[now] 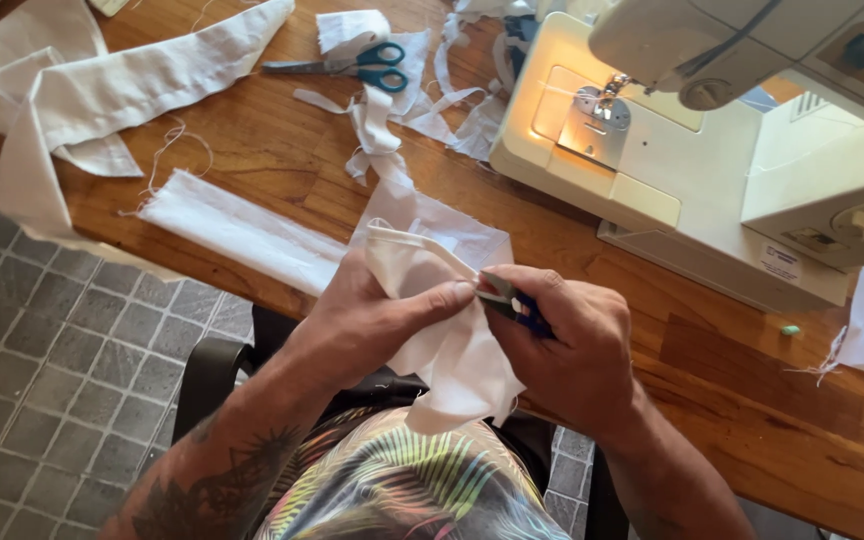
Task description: Trimming excess threads from a white fabric piece and marking it with a ruler and pen
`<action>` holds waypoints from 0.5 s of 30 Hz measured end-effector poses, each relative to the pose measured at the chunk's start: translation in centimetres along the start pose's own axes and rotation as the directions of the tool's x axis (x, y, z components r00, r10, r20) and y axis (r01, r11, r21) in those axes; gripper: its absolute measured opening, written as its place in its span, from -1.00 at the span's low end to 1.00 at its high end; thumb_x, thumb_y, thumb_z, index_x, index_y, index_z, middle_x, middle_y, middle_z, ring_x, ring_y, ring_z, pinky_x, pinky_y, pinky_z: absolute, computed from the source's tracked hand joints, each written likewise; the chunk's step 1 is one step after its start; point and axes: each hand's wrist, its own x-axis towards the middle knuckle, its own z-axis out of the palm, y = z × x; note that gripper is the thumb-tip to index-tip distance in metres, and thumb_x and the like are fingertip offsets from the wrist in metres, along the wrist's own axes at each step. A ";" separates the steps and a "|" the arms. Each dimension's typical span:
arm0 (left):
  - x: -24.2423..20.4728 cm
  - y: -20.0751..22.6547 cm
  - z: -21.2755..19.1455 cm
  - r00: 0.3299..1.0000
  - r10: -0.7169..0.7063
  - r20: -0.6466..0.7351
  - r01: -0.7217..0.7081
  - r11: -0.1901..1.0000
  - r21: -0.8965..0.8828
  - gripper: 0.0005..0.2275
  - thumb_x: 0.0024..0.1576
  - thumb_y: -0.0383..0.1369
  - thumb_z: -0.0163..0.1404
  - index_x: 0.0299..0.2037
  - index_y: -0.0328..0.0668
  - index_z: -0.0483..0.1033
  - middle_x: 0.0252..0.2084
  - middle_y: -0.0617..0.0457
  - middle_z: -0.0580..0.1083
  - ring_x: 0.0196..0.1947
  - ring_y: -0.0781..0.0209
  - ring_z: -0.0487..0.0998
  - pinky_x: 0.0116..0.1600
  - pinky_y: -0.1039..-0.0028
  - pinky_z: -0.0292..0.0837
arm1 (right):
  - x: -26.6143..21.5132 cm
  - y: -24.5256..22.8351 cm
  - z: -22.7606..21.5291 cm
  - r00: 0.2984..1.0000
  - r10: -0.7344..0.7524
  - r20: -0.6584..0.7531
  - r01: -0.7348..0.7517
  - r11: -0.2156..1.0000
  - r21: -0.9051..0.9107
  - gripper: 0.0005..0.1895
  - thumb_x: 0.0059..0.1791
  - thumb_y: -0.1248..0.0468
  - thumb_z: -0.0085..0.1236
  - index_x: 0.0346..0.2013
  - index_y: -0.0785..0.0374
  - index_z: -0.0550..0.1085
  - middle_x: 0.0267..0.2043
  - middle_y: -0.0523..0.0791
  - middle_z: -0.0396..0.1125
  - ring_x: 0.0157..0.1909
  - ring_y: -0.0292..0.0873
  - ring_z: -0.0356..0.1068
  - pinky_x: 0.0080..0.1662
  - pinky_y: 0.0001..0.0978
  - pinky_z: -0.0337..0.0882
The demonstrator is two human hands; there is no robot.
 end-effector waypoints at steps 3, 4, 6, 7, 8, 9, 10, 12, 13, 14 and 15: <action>-0.7 1.2 -0.3 1.000 0.008 0.015 -0.010 0.991 0.132 -0.85 0.19 -0.36 0.44 -0.40 -0.21 0.82 -0.53 0.03 0.68 -0.47 0.37 0.63 -0.21 0.39 0.72 | -0.2 0.0 0.3 0.998 0.056 0.039 -0.058 0.998 0.028 -0.84 0.02 0.31 0.60 -0.15 0.18 0.74 -0.67 -0.09 0.25 -0.62 -0.09 0.40 -0.36 -0.31 0.53; -0.8 1.7 -0.2 1.000 0.006 0.011 -0.008 0.991 0.131 -0.85 0.19 -0.36 0.44 -0.40 -0.21 0.82 -0.53 0.03 0.68 -0.47 0.37 0.63 -0.21 0.39 0.72 | -0.3 -0.2 0.2 0.998 0.056 0.042 -0.057 0.998 0.030 -0.84 0.02 0.31 0.60 -0.15 0.18 0.74 -0.67 -0.09 0.25 -0.62 -0.09 0.40 -0.36 -0.31 0.53; -0.9 2.6 0.1 1.000 -0.022 -0.017 0.024 0.983 0.184 -0.83 0.17 -0.38 0.44 -0.42 -0.21 0.77 -0.55 0.05 0.64 -0.49 0.35 0.60 -0.24 0.45 0.68 | -0.3 -0.5 -0.1 0.967 0.239 0.084 -0.247 0.963 0.110 -0.94 0.04 0.34 0.50 -0.23 0.15 0.72 -0.71 -0.10 0.16 -0.60 -0.32 0.20 -0.44 -0.39 0.37; -0.9 2.6 0.3 1.000 -0.019 -0.017 0.021 0.983 0.184 -0.83 0.17 -0.38 0.44 -0.42 -0.21 0.77 -0.55 0.05 0.64 -0.49 0.35 0.60 -0.24 0.45 0.68 | -0.6 0.0 0.2 0.968 0.236 0.082 -0.244 0.963 0.110 -0.94 0.04 0.34 0.50 -0.23 0.15 0.72 -0.71 -0.10 0.16 -0.60 -0.32 0.20 -0.44 -0.39 0.37; -1.0 2.4 0.5 0.999 -0.020 -0.032 0.026 0.981 0.195 -0.82 0.15 -0.36 0.45 -0.44 -0.21 0.77 -0.56 0.05 0.64 -0.50 0.35 0.60 -0.24 0.47 0.66 | -1.1 0.5 0.5 0.942 0.318 0.107 -0.334 0.917 0.217 -0.96 0.04 0.37 0.46 -0.25 0.20 0.70 -0.69 -0.16 0.12 -0.56 -0.33 0.17 -0.43 -0.40 0.36; -1.2 2.3 0.8 0.999 -0.021 -0.047 0.030 0.978 0.205 -0.81 0.14 -0.35 0.46 -0.45 -0.20 0.76 -0.57 0.05 0.64 -0.51 0.36 0.61 -0.24 0.49 0.65 | -1.5 0.9 0.8 0.909 0.393 0.141 -0.418 0.851 0.319 -0.97 0.03 0.39 0.42 -0.28 0.25 0.67 -0.67 -0.22 0.08 -0.52 -0.35 0.14 -0.42 -0.41 0.34; -1.5 2.3 0.9 0.999 -0.021 -0.049 0.030 0.979 0.204 -0.81 0.14 -0.35 0.46 -0.45 -0.20 0.76 -0.57 0.05 0.64 -0.51 0.36 0.61 -0.24 0.49 0.65 | -2.1 1.1 1.1 0.908 0.393 0.143 -0.418 0.851 0.318 -0.97 0.03 0.39 0.42 -0.28 0.25 0.67 -0.67 -0.22 0.08 -0.52 -0.35 0.14 -0.42 -0.41 0.34; -2.1 2.5 1.1 0.998 -0.038 -0.051 0.047 0.981 0.190 -0.81 0.11 -0.32 0.48 -0.45 -0.19 0.76 -0.55 0.02 0.67 -0.47 0.36 0.63 -0.22 0.46 0.67 | -3.0 1.4 1.8 0.819 0.543 0.184 -0.546 0.640 0.541 -0.94 0.02 0.35 0.38 -0.27 0.29 0.65 -0.62 -0.27 0.15 -0.50 -0.40 0.25 -0.43 -0.52 0.33; -2.3 2.5 1.0 0.998 -0.033 -0.054 0.043 0.981 0.191 -0.81 0.11 -0.32 0.48 -0.45 -0.19 0.76 -0.55 0.02 0.67 -0.47 0.36 0.63 -0.22 0.46 0.67 | -3.0 1.0 2.0 0.822 0.538 0.184 -0.542 0.642 0.543 -0.94 0.02 0.35 0.38 -0.27 0.29 0.65 -0.62 -0.27 0.15 -0.50 -0.40 0.25 -0.43 -0.52 0.33; -2.6 2.3 1.0 0.997 -0.058 -0.058 0.067 0.983 0.172 -0.82 0.10 -0.32 0.49 -0.42 -0.19 0.78 -0.52 0.04 0.67 -0.46 0.35 0.63 -0.20 0.47 0.67 | -3.4 0.5 2.1 0.796 0.578 0.179 -0.564 0.603 0.564 -0.92 0.05 0.35 0.38 -0.23 0.32 0.65 -0.62 -0.25 0.20 -0.51 -0.42 0.27 -0.43 -0.56 0.35; -2.8 2.2 1.0 0.995 -0.082 -0.061 0.090 0.984 0.153 -0.83 0.10 -0.32 0.51 -0.39 -0.19 0.80 -0.50 0.05 0.68 -0.44 0.34 0.63 -0.18 0.47 0.67 | -3.7 0.2 2.2 0.768 0.616 0.174 -0.585 0.563 0.584 -0.90 0.08 0.34 0.37 -0.19 0.35 0.66 -0.61 -0.24 0.25 -0.52 -0.44 0.29 -0.43 -0.59 0.36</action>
